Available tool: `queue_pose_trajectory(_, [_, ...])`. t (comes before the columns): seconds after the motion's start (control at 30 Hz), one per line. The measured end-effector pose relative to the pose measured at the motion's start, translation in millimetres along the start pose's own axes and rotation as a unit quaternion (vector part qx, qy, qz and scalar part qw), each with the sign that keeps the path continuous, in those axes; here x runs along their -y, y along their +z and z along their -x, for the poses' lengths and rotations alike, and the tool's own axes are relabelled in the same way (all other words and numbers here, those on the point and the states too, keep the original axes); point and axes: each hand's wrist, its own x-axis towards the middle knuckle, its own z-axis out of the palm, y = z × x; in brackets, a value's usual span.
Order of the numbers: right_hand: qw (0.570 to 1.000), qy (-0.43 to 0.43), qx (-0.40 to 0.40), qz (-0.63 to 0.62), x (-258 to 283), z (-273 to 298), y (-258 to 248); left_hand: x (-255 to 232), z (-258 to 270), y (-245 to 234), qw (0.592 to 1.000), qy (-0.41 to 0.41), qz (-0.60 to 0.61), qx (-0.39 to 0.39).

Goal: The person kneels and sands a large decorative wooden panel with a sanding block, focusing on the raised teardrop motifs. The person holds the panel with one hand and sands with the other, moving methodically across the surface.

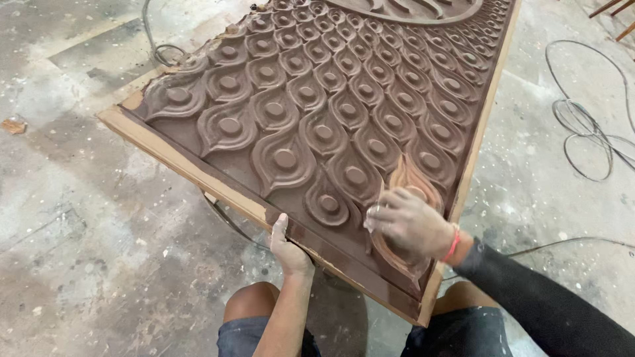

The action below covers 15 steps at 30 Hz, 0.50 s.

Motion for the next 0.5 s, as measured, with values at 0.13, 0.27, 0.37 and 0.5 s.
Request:
queue_pose_trajectory(0.13, [0.997, 0.011, 0.071, 0.015, -0.4, 9.9, -1.0, 0.6, 1.2, 1.7, 1.0, 0.002, 0.005, -0.007])
queue_pose_trajectory(0.27, [0.996, -0.029, 0.001, -0.087, -4.8, 8.2, 3.5, -3.1, 1.5, 3.4, 1.0, 0.014, -0.015, -0.005])
queue_pose_trajectory(0.37, [0.998, -0.009, -0.001, -0.054, -6.0, 11.3, 6.3, -2.3, 5.1, 5.4, 1.0, 0.004, -0.016, -0.001])
queue_pose_trajectory(0.5, [0.993, -0.045, 0.004, -0.113, -5.6, 12.0, 10.1, -4.2, 2.4, 6.1, 1.0, 0.009, -0.007, 0.005])
